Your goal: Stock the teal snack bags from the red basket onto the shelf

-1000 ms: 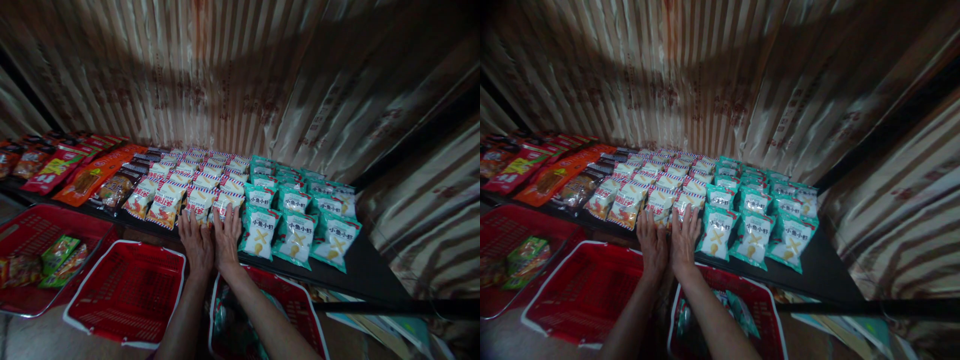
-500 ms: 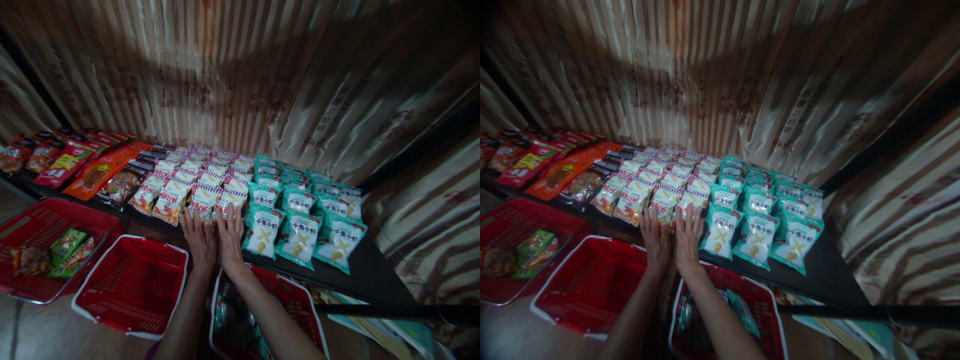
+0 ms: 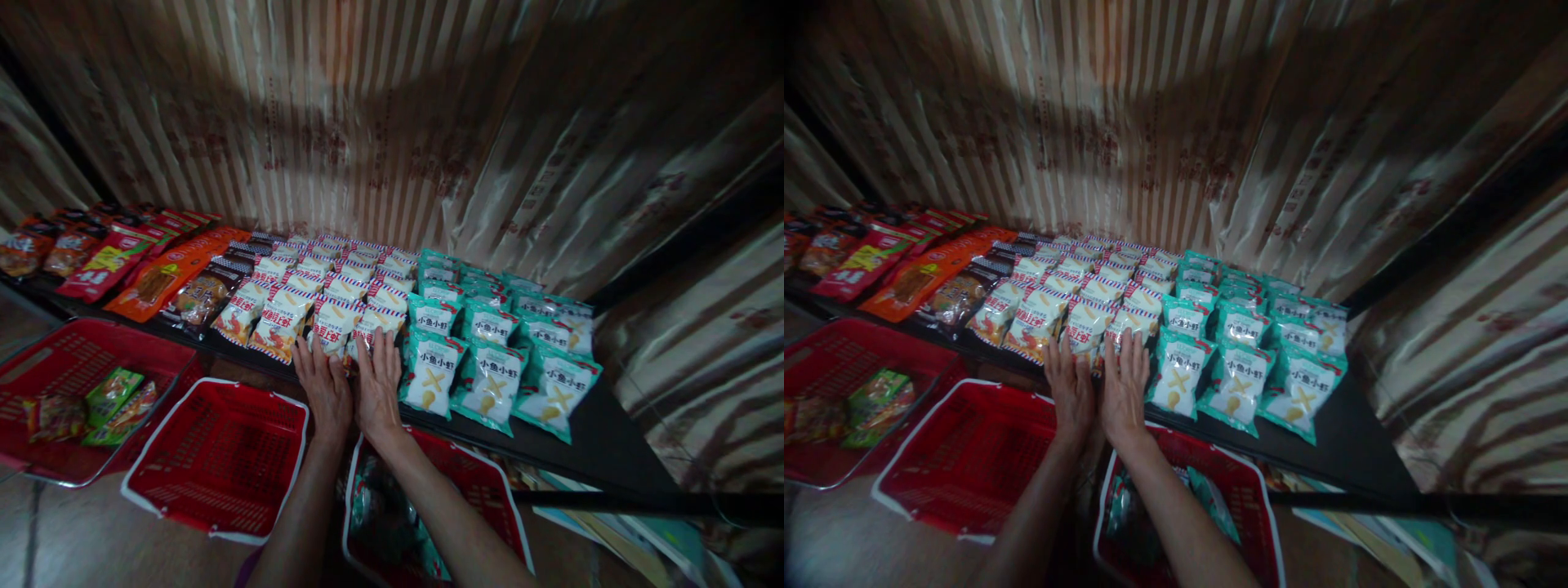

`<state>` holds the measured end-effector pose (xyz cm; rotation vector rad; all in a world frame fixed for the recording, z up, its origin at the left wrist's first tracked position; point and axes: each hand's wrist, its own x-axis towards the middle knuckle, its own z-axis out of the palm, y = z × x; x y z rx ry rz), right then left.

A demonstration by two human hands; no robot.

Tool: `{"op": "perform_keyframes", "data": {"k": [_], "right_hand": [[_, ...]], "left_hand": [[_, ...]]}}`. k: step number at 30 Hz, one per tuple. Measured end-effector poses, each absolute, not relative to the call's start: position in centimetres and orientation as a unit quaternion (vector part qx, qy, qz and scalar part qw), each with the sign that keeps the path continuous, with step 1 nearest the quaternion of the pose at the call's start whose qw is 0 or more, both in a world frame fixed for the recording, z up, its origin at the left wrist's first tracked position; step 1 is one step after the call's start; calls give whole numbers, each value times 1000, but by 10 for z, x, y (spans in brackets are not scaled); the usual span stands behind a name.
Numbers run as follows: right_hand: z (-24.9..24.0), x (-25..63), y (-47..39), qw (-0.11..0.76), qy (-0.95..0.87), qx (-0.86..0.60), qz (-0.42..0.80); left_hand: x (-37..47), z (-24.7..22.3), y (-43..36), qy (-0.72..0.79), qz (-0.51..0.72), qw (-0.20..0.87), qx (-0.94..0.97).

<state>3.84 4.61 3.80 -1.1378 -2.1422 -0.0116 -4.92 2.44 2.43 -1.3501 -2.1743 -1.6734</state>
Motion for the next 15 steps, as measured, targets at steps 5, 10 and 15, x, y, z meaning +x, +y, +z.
{"op": "perform_keyframes", "data": {"k": [5, 10, 15], "right_hand": [[42, 47, 35, 392, -837, -380, 24], [45, 59, 18, 413, -841, -346, 45], [42, 88, -1, 413, -846, -334, 46]], "left_hand": [[-44, 31, 23, -704, -554, 84, -435], [-35, 50, 16, -662, -577, 115, -464], [-10, 66, 4, -581, -594, 116, -544]]}}
